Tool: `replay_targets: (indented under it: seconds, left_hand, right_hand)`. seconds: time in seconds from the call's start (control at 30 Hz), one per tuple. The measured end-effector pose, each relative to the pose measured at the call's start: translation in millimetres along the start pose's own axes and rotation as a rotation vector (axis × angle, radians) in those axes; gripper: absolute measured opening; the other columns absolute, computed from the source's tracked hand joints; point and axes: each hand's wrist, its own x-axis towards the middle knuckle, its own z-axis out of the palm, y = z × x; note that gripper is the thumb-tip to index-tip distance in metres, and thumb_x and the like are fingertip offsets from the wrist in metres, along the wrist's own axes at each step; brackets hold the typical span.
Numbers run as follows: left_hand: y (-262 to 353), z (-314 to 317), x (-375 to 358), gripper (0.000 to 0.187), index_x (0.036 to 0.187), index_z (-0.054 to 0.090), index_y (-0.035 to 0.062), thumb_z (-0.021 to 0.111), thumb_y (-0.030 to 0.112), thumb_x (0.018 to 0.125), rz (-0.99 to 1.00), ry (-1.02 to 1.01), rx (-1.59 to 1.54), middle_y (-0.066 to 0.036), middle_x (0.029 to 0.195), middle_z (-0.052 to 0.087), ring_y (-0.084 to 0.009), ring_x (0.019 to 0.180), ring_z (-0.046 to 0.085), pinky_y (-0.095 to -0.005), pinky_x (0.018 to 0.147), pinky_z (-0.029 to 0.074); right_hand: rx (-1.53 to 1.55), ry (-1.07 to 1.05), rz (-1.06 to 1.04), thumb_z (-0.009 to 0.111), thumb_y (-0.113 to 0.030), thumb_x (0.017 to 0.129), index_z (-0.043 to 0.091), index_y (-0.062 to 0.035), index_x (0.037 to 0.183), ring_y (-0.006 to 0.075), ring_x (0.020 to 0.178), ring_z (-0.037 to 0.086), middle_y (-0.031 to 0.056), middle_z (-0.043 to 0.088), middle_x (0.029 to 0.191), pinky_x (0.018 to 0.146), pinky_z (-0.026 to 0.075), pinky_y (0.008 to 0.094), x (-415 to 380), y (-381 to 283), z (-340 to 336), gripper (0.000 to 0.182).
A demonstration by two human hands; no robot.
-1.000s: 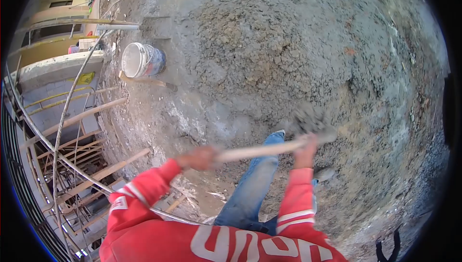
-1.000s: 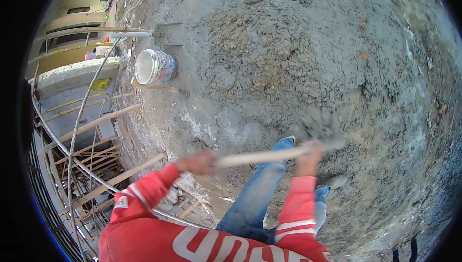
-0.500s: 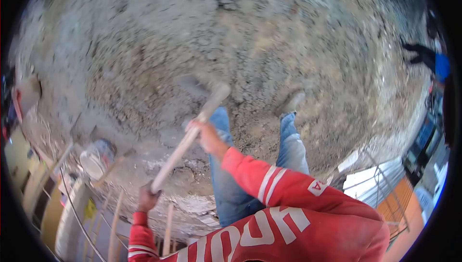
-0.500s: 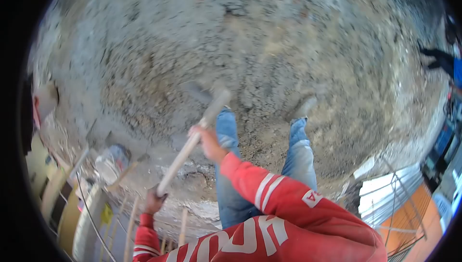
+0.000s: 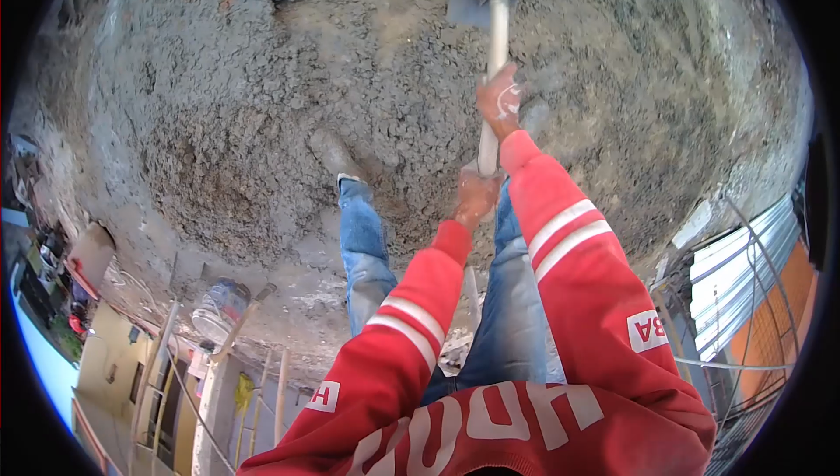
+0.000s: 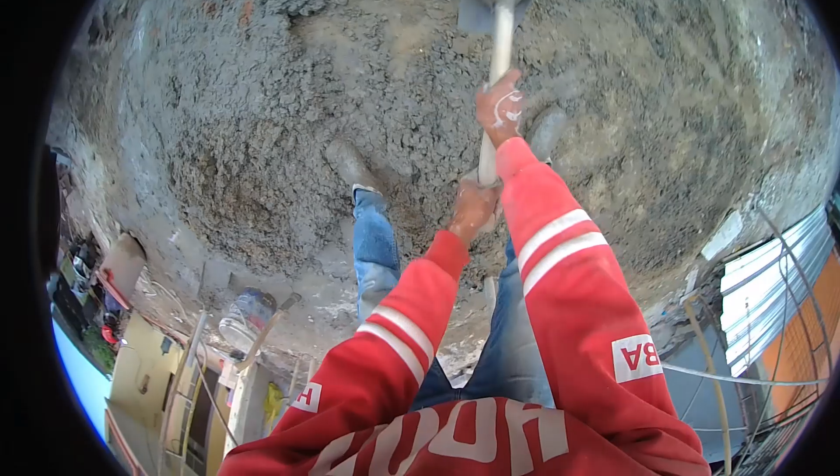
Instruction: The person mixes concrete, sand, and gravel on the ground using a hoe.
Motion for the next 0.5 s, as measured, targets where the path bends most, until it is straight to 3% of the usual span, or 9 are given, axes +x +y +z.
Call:
replay_targets:
  seconds: [0.07, 0.13, 0.2, 0.23, 0.3, 0.37, 0.4, 0.43, 0.5]
  left_hand:
    - [-26, 7, -23, 0.018, 0.084, 0.062, 0.0026, 0.064, 0.019, 0.078, 0.095, 0.049, -0.325, -0.003, 0.062, 0.058, -0.0117, 0.049, 0.052, -0.0289, 0.043, 0.04]
    - [-73, 6, -33, 0.013, 0.083, 0.062, 0.0038, 0.063, 0.016, 0.079, 0.204, 0.057, -0.477, 0.001, 0.06, 0.056, -0.0096, 0.048, 0.05, -0.0267, 0.042, 0.038]
    - [-104, -10, -58, 0.015, 0.087, 0.062, 0.0047, 0.062, 0.018, 0.08, 0.016, 0.005, -0.38, -0.001, 0.06, 0.057, -0.0089, 0.048, 0.051, -0.0271, 0.043, 0.039]
    - [-148, -16, -62, 0.017, 0.088, 0.062, 0.004, 0.063, 0.019, 0.08, 0.236, 0.048, -0.212, -0.002, 0.059, 0.057, -0.0092, 0.049, 0.052, -0.0275, 0.043, 0.039]
    - [-194, -23, -87, 0.019, 0.084, 0.063, 0.0027, 0.063, 0.021, 0.08, 0.301, 0.072, 0.07, -0.006, 0.06, 0.06, -0.0124, 0.049, 0.055, -0.0296, 0.043, 0.04]
    - [-180, -18, -118, 0.019, 0.08, 0.064, 0.0023, 0.062, 0.022, 0.08, 0.145, 0.06, 0.171, -0.009, 0.06, 0.061, -0.0152, 0.05, 0.058, -0.0314, 0.043, 0.041]
    - [-158, -11, -138, 0.02, 0.077, 0.065, 0.0022, 0.06, 0.021, 0.08, -0.046, 0.111, 0.127, -0.011, 0.06, 0.062, -0.0182, 0.051, 0.059, -0.0327, 0.044, 0.043]
    - [-145, -7, -147, 0.021, 0.074, 0.065, 0.0021, 0.059, 0.021, 0.08, -0.231, 0.167, 0.079, -0.013, 0.061, 0.062, -0.0211, 0.052, 0.061, -0.0339, 0.045, 0.044]
    - [-148, 1, -152, 0.023, 0.073, 0.065, 0.0016, 0.057, 0.022, 0.08, -0.206, 0.177, 0.017, -0.014, 0.061, 0.062, -0.0224, 0.053, 0.061, -0.0351, 0.046, 0.045]
  right_hand:
    - [-0.25, 0.004, -0.212, 0.057, -0.017, 0.079, 0.032, 0.0108, 0.117, 0.0357, 0.071, 0.063, 0.0242, 0.059, 0.08, 0.061, 0.052, 0.0415, -29, 32, 35, 0.053]
    - [-0.452, -0.011, -0.215, 0.054, -0.02, 0.08, 0.031, 0.0185, 0.123, 0.034, 0.071, 0.062, 0.0234, 0.059, 0.082, 0.06, 0.051, 0.0409, -75, 39, 59, 0.062]
    - [-0.452, -0.085, -0.184, 0.049, -0.017, 0.082, 0.03, 0.0221, 0.123, 0.0329, 0.064, 0.06, 0.0256, 0.059, 0.082, 0.057, 0.05, 0.04, -117, 40, 62, 0.06]
    - [-0.362, -0.12, -0.221, 0.046, -0.011, 0.083, 0.027, 0.0254, 0.122, 0.0325, 0.056, 0.057, 0.028, 0.058, 0.08, 0.054, 0.048, 0.0393, -137, 37, 56, 0.057]
    - [-0.171, -0.301, 0.024, 0.045, -0.014, 0.085, 0.025, 0.0195, 0.126, 0.0329, 0.063, 0.061, 0.0273, 0.059, 0.084, 0.059, 0.049, 0.042, -175, 74, 97, 0.057]
    - [-0.128, -0.399, 0.292, 0.047, -0.019, 0.086, 0.032, 0.0131, 0.127, 0.0308, 0.069, 0.063, 0.025, 0.061, 0.086, 0.061, 0.049, 0.0448, -199, 62, 79, 0.054]
    - [-0.131, -0.399, 0.291, 0.047, -0.019, 0.086, 0.032, 0.0131, 0.127, 0.0308, 0.069, 0.063, 0.025, 0.061, 0.086, 0.061, 0.049, 0.0448, -207, 60, 66, 0.054]
    - [-0.094, -0.494, 0.338, 0.051, -0.021, 0.085, 0.033, 0.008, 0.124, 0.0345, 0.08, 0.062, 0.0258, 0.061, 0.091, 0.069, 0.049, 0.0431, -210, 62, 58, 0.052]
    - [-0.073, -0.598, 0.368, 0.054, -0.024, 0.084, 0.035, 0.003, 0.122, 0.0382, 0.092, 0.061, 0.0266, 0.061, 0.096, 0.077, 0.05, 0.0415, -216, 81, 52, 0.05]
